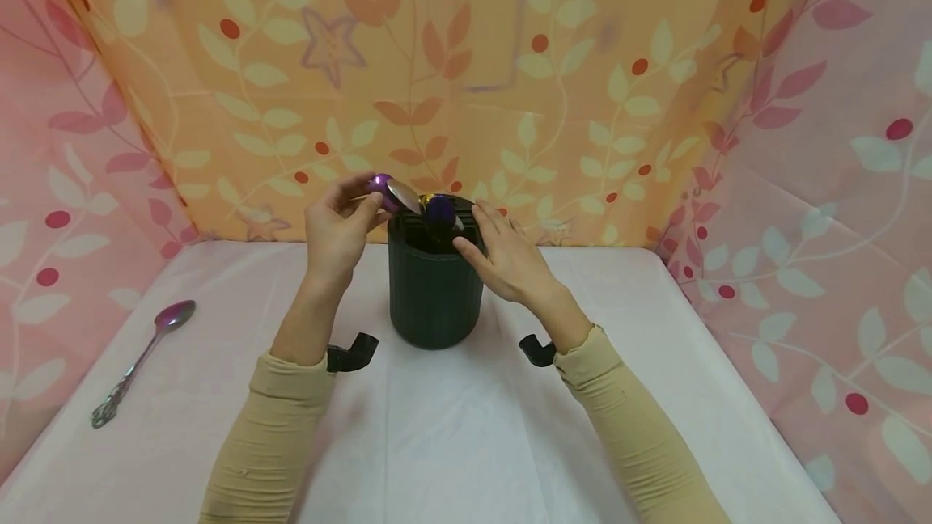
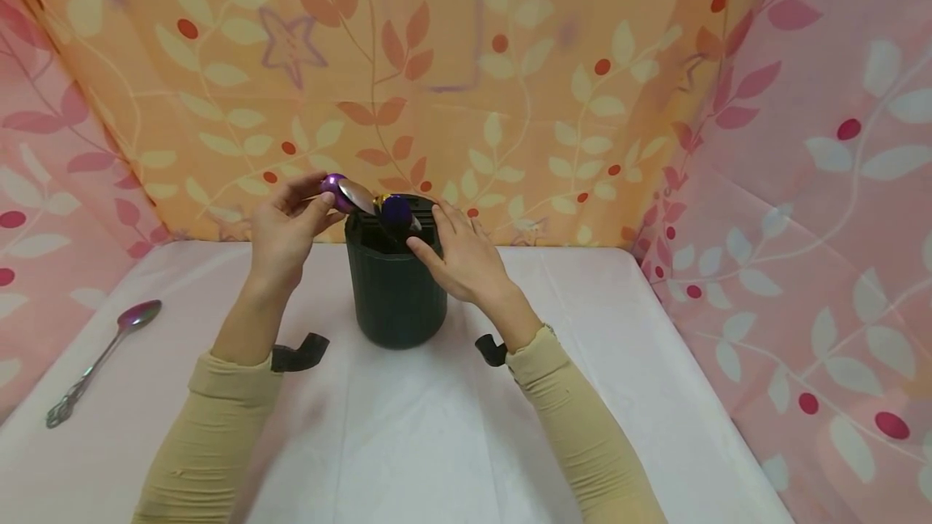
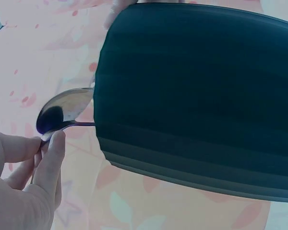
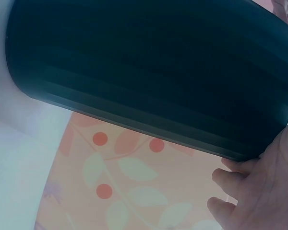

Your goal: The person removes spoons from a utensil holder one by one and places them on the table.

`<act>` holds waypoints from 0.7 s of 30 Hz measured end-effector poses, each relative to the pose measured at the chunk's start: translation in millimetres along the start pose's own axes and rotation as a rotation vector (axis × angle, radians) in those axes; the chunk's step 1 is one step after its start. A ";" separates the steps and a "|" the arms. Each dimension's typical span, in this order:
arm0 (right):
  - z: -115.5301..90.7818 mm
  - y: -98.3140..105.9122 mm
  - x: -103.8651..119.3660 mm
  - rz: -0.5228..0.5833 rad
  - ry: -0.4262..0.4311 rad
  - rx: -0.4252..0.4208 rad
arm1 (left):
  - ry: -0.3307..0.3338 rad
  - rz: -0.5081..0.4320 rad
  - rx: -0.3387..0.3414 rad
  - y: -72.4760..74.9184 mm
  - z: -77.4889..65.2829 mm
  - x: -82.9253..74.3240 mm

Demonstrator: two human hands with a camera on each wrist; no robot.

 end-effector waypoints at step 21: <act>-0.1 -0.4 0.2 0.000 -0.002 0.007 | -0.171 -0.153 -0.139 21.3 -8.6 -40.7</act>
Point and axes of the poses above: each hand's wrist, its own z-axis towards the middle knuckle, its own y-axis out of the back of the hand, x = y × z, the point moved 2 cm from there along z, towards the middle knuckle, and after that the axes turned 7 degrees about z, right-handed, at the moved point
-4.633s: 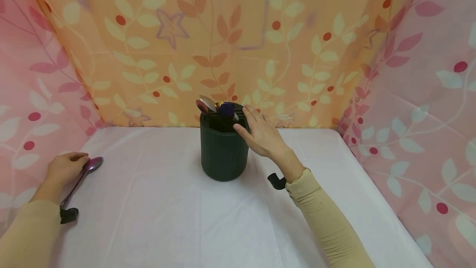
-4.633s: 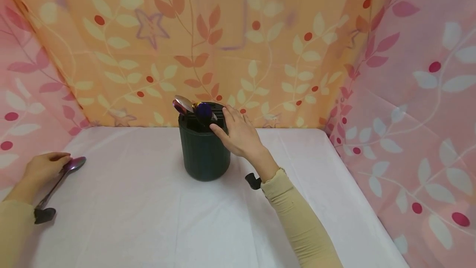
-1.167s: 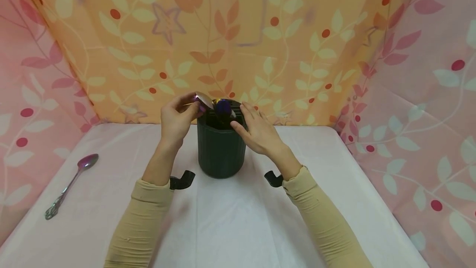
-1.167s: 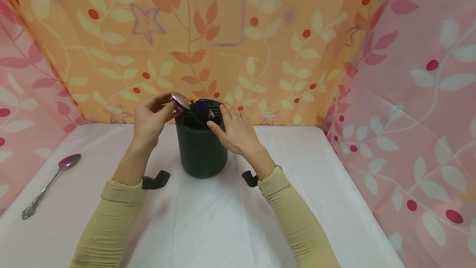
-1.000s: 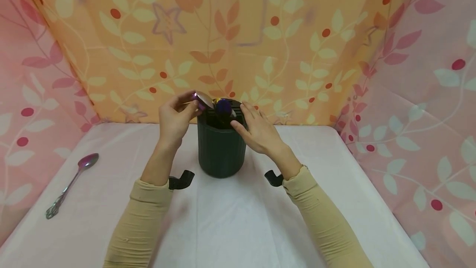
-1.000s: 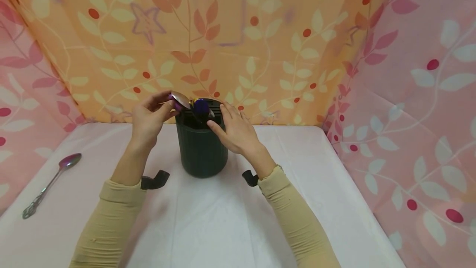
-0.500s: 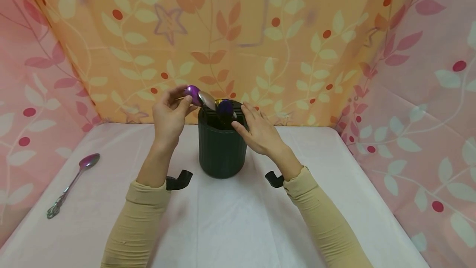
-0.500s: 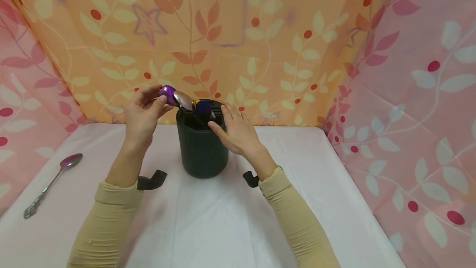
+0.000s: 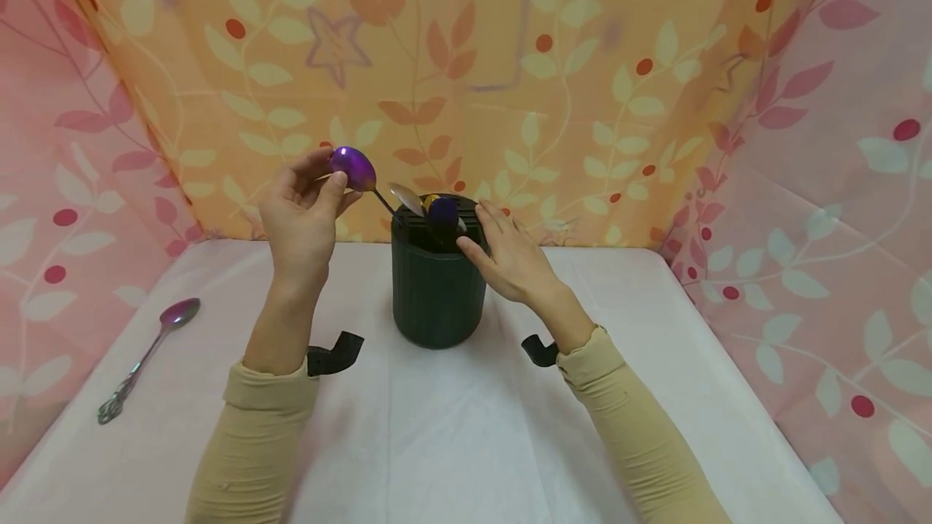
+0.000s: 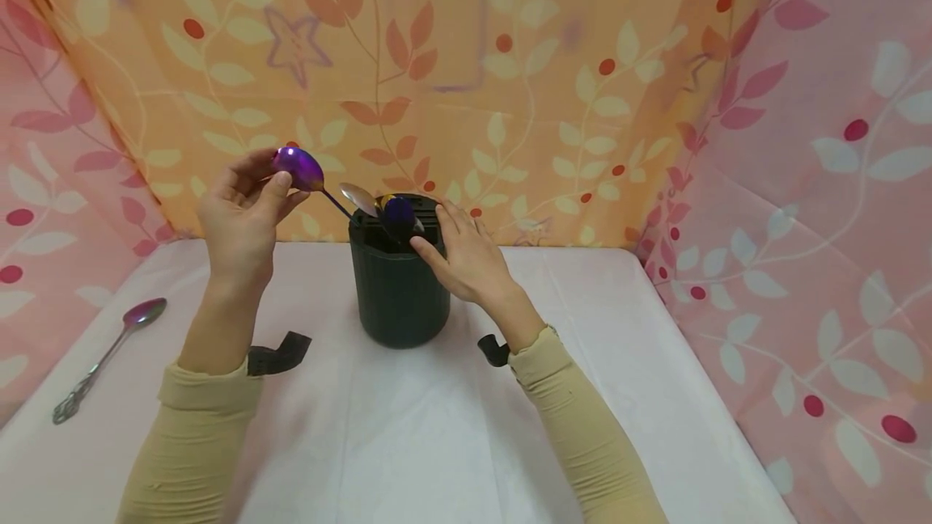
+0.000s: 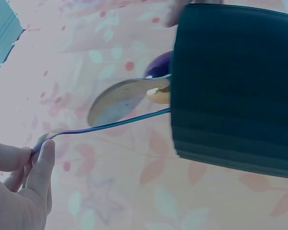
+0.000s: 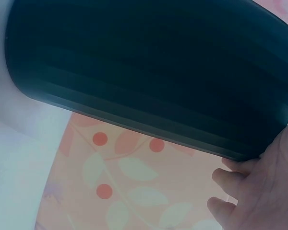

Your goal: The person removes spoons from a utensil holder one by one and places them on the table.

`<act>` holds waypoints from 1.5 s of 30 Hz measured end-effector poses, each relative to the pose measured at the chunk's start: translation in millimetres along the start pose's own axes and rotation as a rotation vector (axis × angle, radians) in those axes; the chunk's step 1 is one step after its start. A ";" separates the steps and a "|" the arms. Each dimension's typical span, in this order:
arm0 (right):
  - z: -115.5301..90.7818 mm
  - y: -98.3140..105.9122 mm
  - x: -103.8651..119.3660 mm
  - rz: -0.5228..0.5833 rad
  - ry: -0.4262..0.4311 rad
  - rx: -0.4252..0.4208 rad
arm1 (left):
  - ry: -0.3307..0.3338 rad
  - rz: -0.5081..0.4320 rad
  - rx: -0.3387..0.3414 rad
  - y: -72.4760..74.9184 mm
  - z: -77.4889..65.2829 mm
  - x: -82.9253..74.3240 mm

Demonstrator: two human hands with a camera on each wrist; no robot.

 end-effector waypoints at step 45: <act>-0.7 0.0 -1.0 0.010 -0.008 -0.004 | -0.176 -0.028 -0.023 104.5 4.8 -37.2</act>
Point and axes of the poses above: each hand's wrist, its own z-axis towards the middle knuckle, its own y-axis out of the back of the hand, x = y × z, the point moved 2 cm from there along z, towards the middle knuckle, and after that the axes turned 7 degrees about z, right-handed, at the moved point
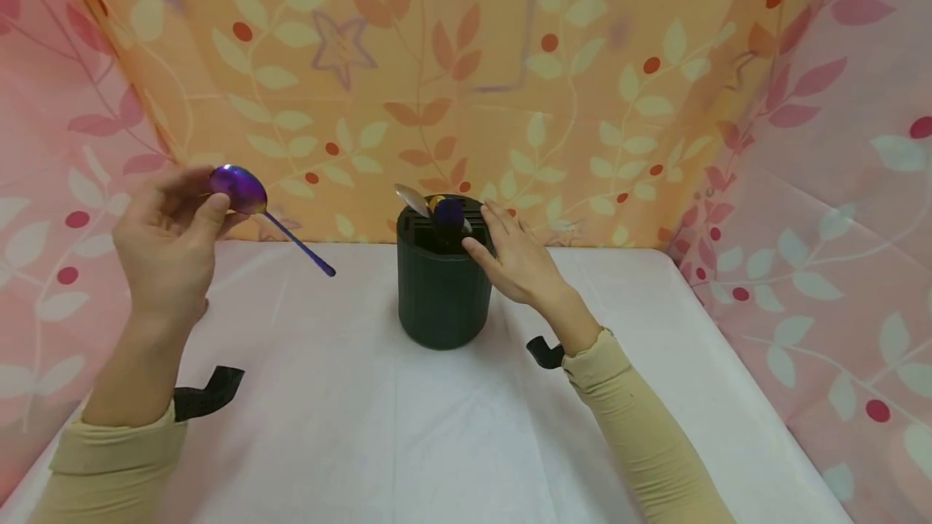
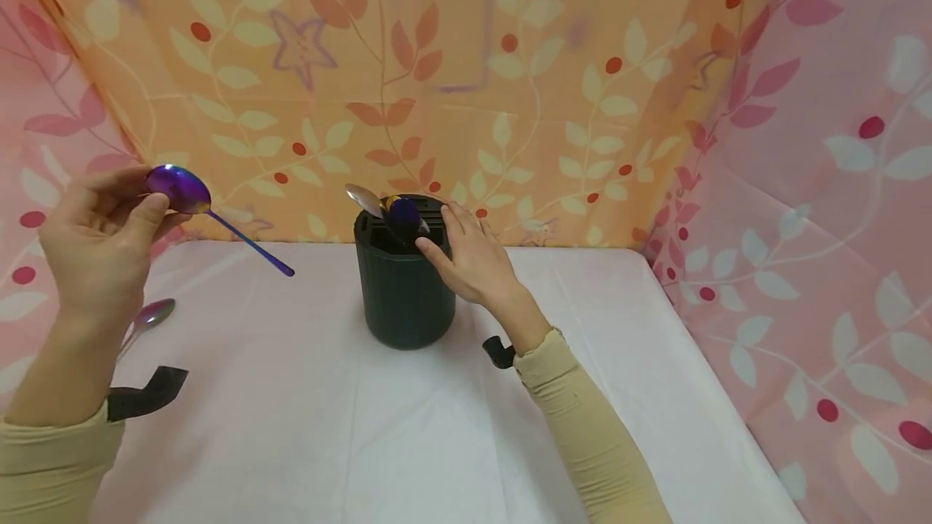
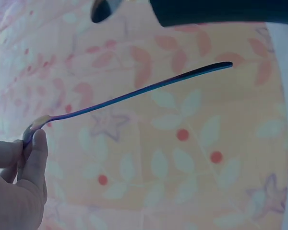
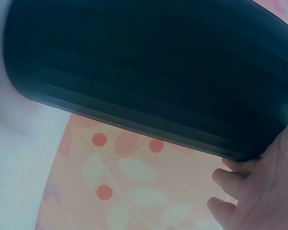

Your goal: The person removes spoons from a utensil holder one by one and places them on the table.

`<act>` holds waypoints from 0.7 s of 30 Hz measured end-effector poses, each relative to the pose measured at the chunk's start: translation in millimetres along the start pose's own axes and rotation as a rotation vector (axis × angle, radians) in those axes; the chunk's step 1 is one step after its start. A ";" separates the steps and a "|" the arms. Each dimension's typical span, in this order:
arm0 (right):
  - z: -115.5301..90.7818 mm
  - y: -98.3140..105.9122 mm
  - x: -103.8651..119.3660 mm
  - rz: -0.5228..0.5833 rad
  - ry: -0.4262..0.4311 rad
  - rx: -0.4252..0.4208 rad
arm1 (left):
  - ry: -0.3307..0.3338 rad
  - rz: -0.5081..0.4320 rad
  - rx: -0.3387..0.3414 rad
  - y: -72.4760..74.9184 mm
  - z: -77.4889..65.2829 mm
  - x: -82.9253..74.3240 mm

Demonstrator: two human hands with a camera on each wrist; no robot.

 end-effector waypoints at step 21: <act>0.7 -1.5 0.1 0.012 0.000 -0.006 | 0.379 0.923 0.325 98.1 -0.9 43.6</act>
Point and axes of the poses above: each hand's wrist, its own z-axis towards the middle knuckle, its own y-axis out of the back of the hand, x = y × z, the point moved 2 cm from there along z, towards the middle knuckle, and after that the axes turned 7 degrees about z, right-handed, at the moved point
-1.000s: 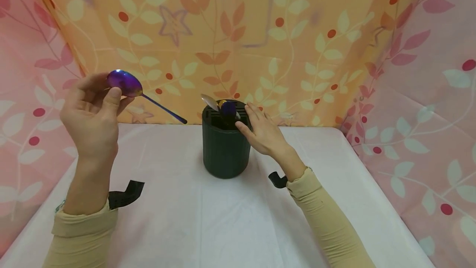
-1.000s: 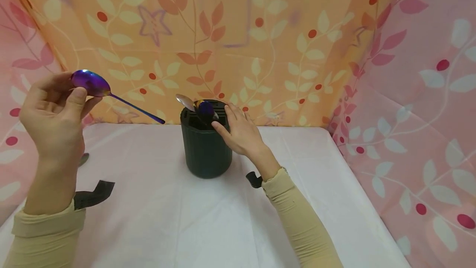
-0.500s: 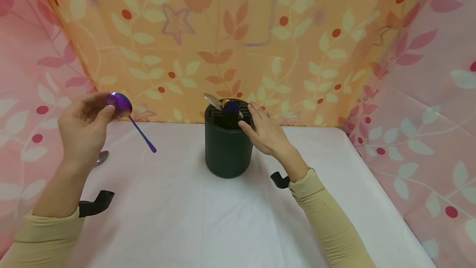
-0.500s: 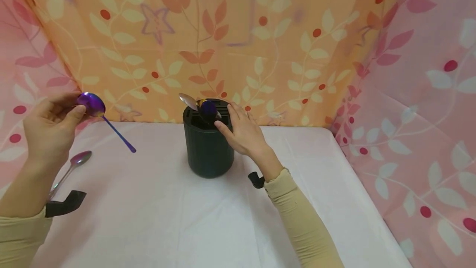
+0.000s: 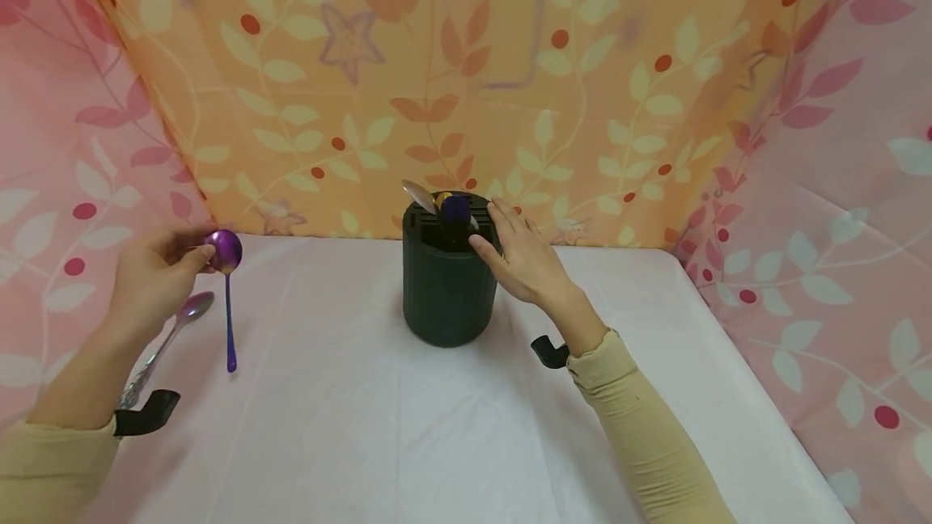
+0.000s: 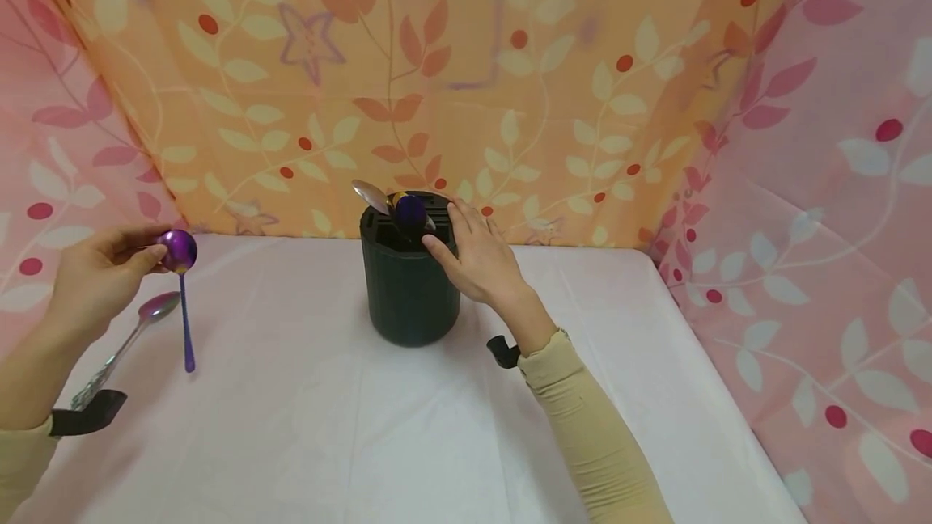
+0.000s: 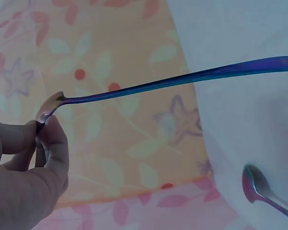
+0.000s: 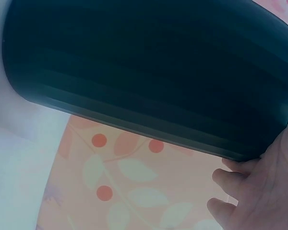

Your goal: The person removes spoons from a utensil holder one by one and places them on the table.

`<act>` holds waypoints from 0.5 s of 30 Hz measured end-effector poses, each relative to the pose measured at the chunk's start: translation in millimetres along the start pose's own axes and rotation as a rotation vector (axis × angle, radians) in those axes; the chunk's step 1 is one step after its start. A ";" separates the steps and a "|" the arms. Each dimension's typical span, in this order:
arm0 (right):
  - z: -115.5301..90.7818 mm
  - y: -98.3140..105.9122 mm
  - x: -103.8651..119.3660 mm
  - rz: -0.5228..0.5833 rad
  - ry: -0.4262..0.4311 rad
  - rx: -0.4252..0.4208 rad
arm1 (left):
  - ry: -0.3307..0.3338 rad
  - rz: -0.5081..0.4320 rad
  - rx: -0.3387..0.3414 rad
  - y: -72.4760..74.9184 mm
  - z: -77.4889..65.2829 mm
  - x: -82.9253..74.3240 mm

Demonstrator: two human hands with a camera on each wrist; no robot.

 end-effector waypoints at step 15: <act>-0.1 -0.1 -0.5 0.003 0.000 0.000 | 0.085 0.196 0.276 8.8 22.2 53.6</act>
Point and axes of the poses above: each hand's wrist, its own z-axis towards the middle knuckle, its own y-axis out of the back of the hand, x = y × z, the point moved 2 cm from there along z, towards the middle knuckle, and after that the axes turned 7 degrees about z, right-handed, at the moved point
